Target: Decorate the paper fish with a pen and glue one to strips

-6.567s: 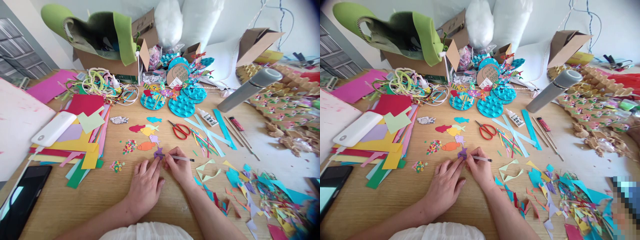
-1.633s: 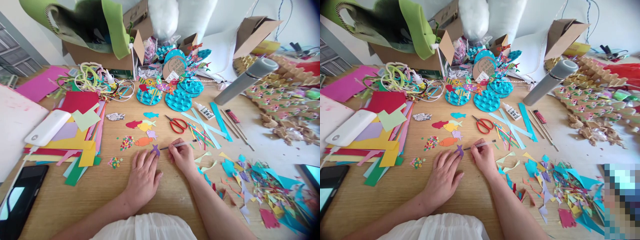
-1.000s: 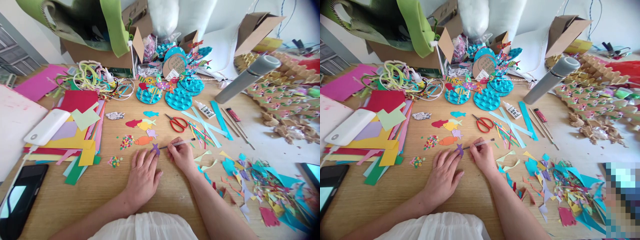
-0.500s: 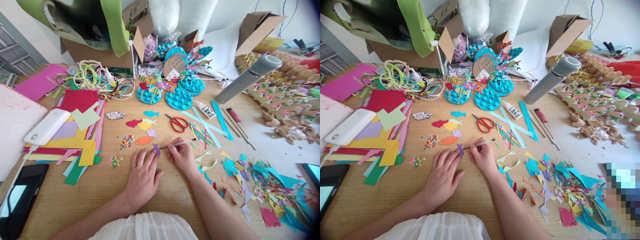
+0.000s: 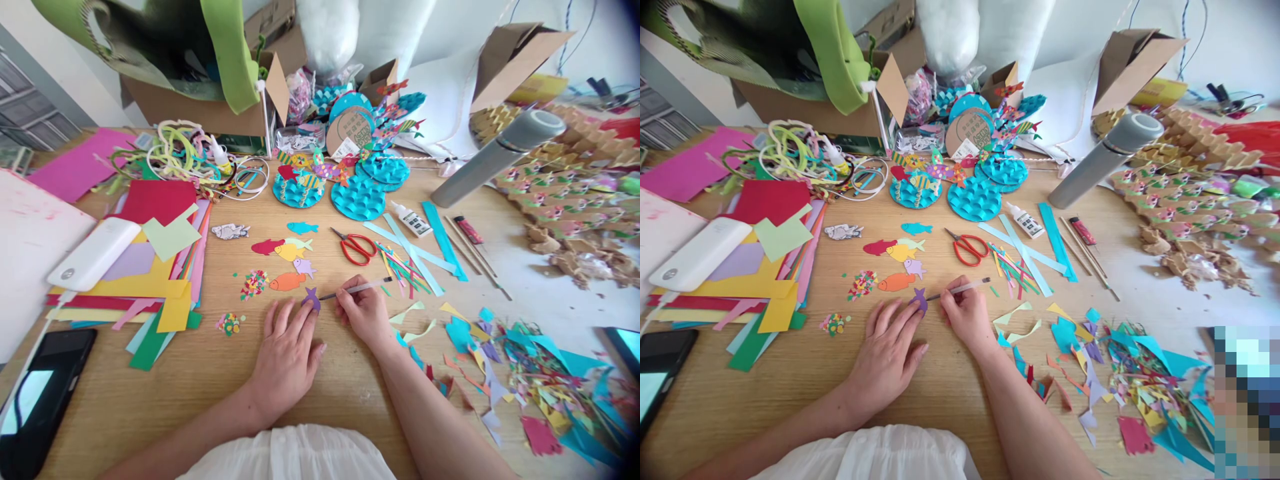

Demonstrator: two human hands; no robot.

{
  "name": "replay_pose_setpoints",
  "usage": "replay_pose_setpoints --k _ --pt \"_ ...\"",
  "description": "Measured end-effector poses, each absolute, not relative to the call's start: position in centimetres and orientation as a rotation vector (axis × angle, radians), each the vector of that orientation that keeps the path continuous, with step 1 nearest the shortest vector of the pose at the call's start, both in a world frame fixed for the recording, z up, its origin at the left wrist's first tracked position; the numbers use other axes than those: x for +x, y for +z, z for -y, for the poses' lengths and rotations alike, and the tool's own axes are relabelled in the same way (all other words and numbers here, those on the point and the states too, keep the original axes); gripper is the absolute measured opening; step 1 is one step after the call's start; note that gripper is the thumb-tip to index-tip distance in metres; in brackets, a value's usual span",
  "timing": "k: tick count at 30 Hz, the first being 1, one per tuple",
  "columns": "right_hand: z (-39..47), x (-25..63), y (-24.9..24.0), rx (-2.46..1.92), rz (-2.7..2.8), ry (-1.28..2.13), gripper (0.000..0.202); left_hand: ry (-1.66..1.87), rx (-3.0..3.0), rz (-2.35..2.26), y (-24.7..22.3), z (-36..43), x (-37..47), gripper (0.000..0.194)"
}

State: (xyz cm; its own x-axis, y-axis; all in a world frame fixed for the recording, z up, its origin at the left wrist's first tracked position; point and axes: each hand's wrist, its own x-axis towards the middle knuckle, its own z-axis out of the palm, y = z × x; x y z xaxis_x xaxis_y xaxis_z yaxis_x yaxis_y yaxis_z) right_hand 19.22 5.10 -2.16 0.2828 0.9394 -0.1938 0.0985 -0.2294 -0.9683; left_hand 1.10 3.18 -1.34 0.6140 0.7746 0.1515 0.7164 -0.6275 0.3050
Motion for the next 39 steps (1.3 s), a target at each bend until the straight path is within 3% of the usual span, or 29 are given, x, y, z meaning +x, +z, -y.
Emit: replay_pose_setpoints --k 39 --pt "-5.08 19.15 -2.01 -1.572 0.977 1.081 0.018 0.419 2.612 -1.226 -1.23 -3.19 1.11 0.045"
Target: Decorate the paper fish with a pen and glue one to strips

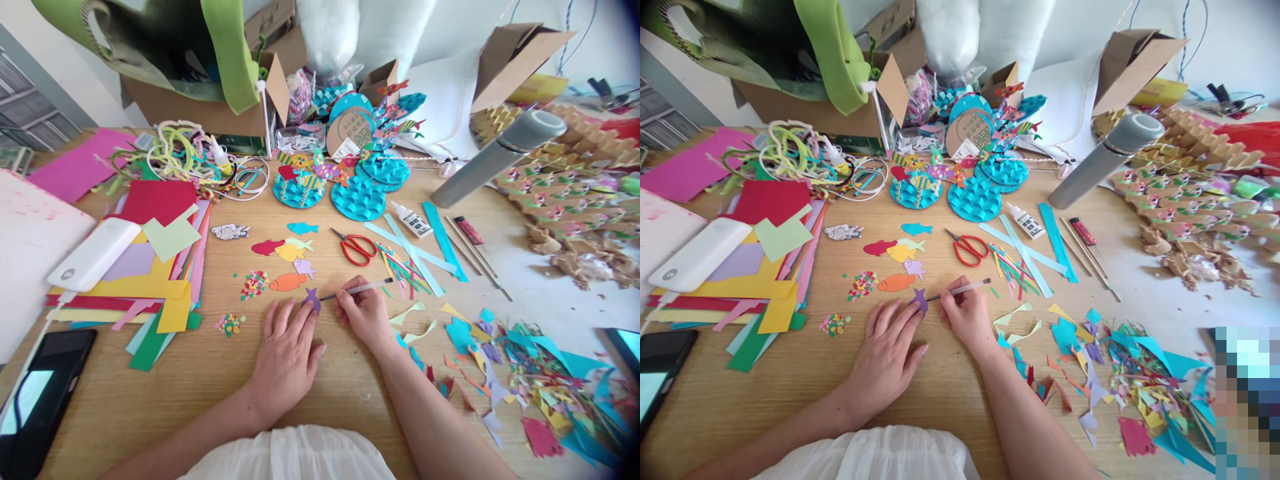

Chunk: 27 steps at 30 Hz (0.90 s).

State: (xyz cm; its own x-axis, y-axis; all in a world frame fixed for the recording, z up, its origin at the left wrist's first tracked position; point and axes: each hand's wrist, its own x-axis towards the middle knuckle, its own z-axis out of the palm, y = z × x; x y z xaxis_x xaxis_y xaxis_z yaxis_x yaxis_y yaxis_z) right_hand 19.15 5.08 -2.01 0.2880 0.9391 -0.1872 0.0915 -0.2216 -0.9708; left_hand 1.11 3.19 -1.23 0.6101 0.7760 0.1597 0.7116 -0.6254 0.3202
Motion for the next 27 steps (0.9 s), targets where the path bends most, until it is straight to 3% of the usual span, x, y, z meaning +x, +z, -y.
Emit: replay_pose_setpoints --k 27 --pt "-5.09 19.12 -1.93 -1.597 0.971 1.095 0.018 0.392 2.608 -1.228 -1.28 -3.17 1.02 0.045"
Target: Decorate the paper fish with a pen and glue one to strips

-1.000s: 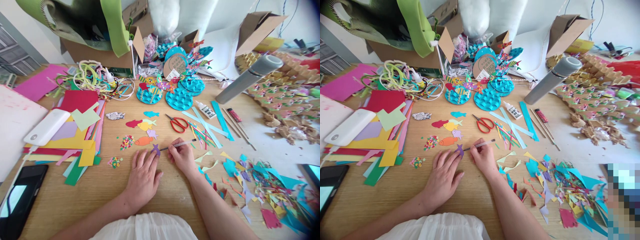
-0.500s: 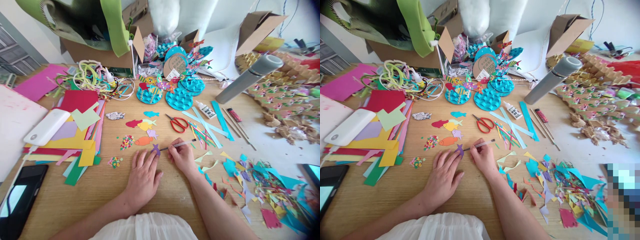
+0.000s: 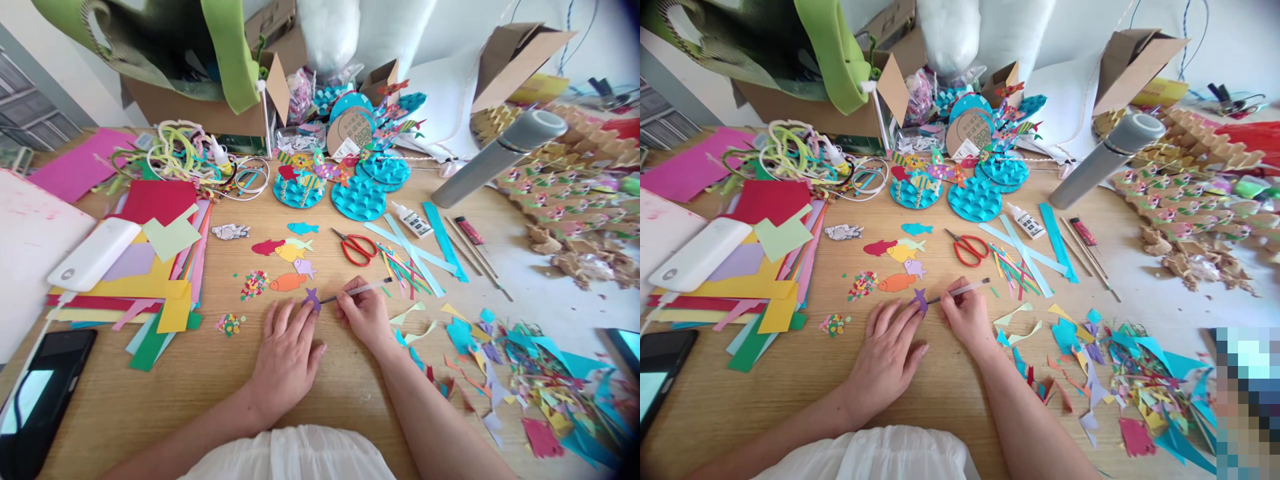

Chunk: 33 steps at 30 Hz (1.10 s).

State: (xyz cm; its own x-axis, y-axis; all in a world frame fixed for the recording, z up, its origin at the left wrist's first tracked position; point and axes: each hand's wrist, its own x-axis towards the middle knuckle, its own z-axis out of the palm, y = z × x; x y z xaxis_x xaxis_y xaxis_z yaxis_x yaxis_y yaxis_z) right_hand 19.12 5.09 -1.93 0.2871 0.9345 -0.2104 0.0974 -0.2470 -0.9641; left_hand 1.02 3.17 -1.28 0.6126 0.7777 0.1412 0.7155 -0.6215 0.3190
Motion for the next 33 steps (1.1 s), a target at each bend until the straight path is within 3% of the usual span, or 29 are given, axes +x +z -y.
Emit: replay_pose_setpoints --k 33 --pt "-4.97 19.06 -1.83 -1.584 0.981 1.087 0.012 0.387 2.595 -1.225 -1.22 -3.22 1.05 0.045"
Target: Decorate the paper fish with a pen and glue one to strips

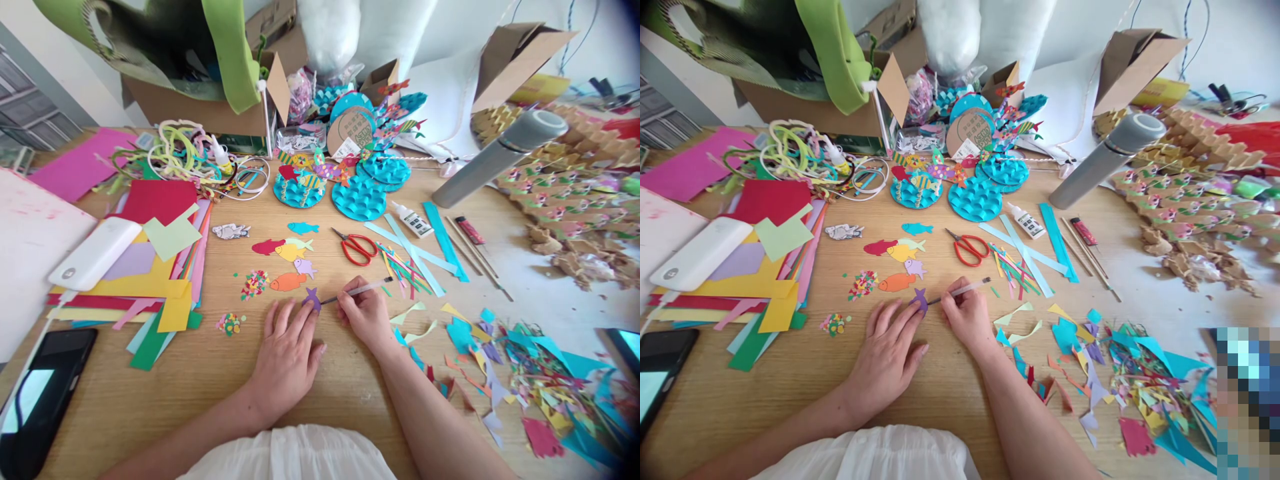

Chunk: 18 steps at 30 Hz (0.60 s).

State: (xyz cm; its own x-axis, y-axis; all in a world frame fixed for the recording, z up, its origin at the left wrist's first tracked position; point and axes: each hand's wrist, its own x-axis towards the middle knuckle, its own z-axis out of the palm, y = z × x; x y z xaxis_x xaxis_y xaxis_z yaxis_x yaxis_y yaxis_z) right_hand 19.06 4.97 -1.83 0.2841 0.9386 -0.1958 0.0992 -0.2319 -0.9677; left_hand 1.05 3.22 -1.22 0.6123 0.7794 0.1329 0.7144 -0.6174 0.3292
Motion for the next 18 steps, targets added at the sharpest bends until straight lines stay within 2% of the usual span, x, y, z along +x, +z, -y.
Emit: replay_pose_setpoints --k 18 --pt "-4.96 19.16 -1.98 -1.586 1.018 1.067 0.012 0.402 2.615 -1.231 -1.35 -3.22 1.07 0.045"
